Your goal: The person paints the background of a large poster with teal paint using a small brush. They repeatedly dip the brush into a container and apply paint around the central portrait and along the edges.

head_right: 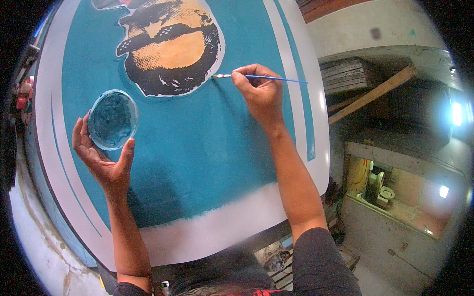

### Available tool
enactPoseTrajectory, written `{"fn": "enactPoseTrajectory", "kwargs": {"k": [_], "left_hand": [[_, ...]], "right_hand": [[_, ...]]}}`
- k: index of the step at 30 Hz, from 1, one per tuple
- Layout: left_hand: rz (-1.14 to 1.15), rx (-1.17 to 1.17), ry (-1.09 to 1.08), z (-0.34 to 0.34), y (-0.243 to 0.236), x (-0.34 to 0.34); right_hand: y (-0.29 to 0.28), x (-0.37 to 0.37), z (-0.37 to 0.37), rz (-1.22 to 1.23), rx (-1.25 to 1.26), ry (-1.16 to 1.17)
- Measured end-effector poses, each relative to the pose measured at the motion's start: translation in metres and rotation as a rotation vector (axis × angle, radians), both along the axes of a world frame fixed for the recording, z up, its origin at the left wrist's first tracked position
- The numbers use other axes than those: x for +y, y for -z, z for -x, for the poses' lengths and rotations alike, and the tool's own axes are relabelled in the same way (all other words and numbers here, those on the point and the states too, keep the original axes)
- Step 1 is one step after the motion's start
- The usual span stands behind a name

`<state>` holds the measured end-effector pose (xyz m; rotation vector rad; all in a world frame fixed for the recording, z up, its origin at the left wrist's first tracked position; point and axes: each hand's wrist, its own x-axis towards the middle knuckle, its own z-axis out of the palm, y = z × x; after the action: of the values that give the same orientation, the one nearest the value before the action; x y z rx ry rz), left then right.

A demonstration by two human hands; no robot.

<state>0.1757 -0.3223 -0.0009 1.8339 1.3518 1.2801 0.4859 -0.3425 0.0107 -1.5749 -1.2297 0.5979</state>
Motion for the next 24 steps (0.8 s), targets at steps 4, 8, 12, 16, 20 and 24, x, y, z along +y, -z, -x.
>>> {"fn": "enactPoseTrajectory", "kwargs": {"k": [4, 8, 12, 16, 20, 24], "left_hand": [[-0.003, 0.003, 0.002, 0.0003, 0.0003, 0.0002], [-0.005, -0.003, 0.001, 0.0007, 0.0014, 0.0002], [-0.006, 0.018, 0.003, 0.0018, 0.0021, 0.0001], [-0.002, -0.008, 0.002, 0.0016, 0.0018, 0.0004], [0.001, -0.004, 0.004, 0.001, -0.0001, -0.0001], [-0.001, 0.001, -0.001, 0.0011, -0.0012, -0.0006]], "right_hand": [[0.0011, 0.0003, -0.0014, -0.013, -0.032, 0.055], [0.0007, -0.0023, 0.0022, -0.05, -0.037, 0.028], [0.0002, -0.0028, 0.0053, -0.04, -0.016, 0.015], [0.0014, -0.0014, 0.0042, -0.01, -0.019, 0.044], [0.0014, -0.0001, 0.0045, -0.034, -0.052, 0.069], [0.0046, 0.0013, 0.0042, -0.051, -0.068, 0.091]]}}
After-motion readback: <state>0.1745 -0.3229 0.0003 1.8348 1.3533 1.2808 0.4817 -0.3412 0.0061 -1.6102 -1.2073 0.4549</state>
